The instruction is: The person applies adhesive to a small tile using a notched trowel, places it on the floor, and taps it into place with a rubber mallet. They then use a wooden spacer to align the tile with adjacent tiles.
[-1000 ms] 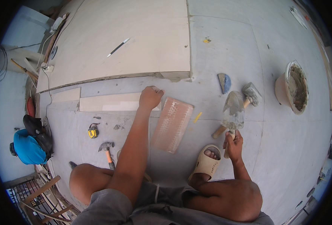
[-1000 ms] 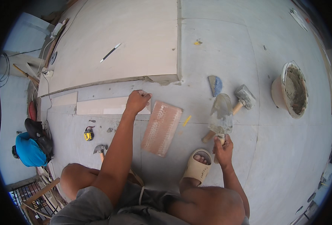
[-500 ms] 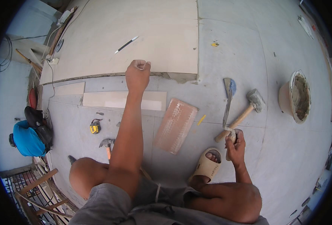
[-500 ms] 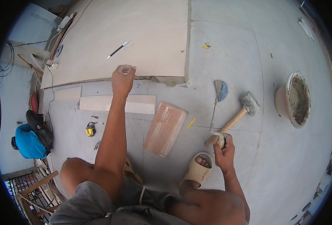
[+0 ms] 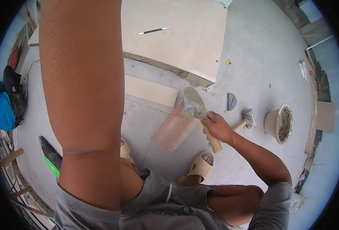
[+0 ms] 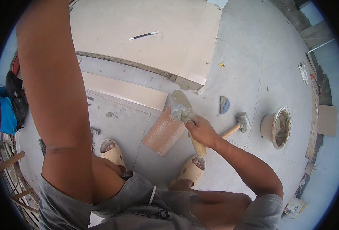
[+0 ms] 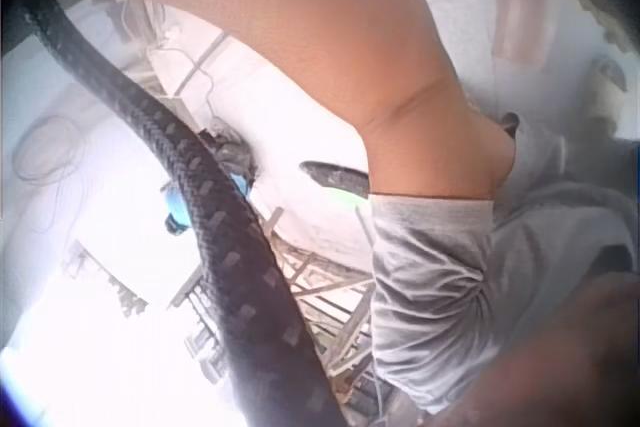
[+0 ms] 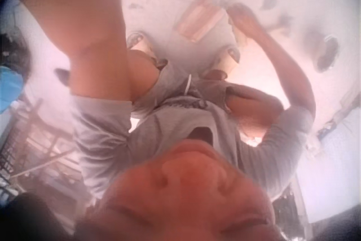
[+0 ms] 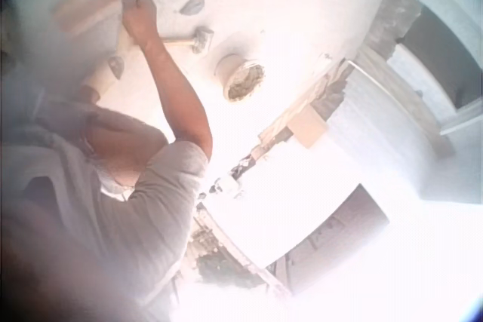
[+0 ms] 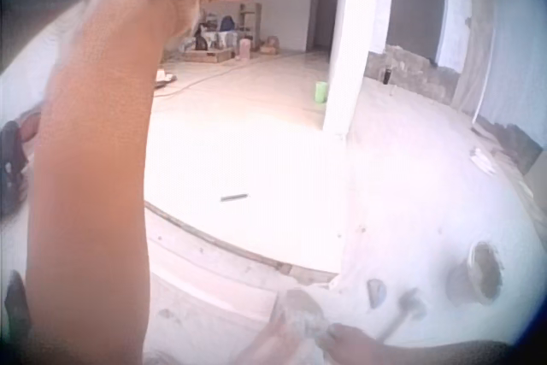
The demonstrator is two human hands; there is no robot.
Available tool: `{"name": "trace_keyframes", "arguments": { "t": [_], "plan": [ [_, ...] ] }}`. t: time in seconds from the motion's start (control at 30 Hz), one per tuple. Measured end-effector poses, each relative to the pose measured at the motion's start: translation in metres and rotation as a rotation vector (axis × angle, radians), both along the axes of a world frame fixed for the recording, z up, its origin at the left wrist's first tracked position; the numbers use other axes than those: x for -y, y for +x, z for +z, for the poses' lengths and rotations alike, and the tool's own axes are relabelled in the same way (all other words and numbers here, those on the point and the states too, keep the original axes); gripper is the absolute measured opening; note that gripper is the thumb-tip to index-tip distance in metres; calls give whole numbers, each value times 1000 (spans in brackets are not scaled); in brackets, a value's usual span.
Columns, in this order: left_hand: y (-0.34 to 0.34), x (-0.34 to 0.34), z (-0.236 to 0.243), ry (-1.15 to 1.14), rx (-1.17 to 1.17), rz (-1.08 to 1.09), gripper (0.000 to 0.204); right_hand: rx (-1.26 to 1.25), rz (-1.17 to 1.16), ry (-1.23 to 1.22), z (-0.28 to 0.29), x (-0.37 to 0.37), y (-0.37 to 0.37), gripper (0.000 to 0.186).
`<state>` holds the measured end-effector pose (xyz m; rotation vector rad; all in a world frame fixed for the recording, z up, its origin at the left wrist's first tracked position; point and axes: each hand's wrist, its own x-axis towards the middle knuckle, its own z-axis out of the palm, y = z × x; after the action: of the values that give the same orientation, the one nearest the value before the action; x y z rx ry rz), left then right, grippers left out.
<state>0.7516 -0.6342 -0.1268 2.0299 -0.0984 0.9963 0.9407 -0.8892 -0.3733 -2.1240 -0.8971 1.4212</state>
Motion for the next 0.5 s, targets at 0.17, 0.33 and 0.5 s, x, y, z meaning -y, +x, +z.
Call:
{"name": "trace_keyframes", "arguments": {
  "t": [0.17, 0.33, 0.5],
  "plan": [
    [-34, 24, -55, -60, 112, -11, 52, 33, -254, 104, -88, -53, -46, 31],
    [-46, 32, -87, -114, 175, 10, 53, 125, -453, 191, -131, -69, -76, 31],
    [-55, 26, -104, -139, 227, 30, 53, 238, -452, 199, -133, -78, -75, 35]
  ]
}}
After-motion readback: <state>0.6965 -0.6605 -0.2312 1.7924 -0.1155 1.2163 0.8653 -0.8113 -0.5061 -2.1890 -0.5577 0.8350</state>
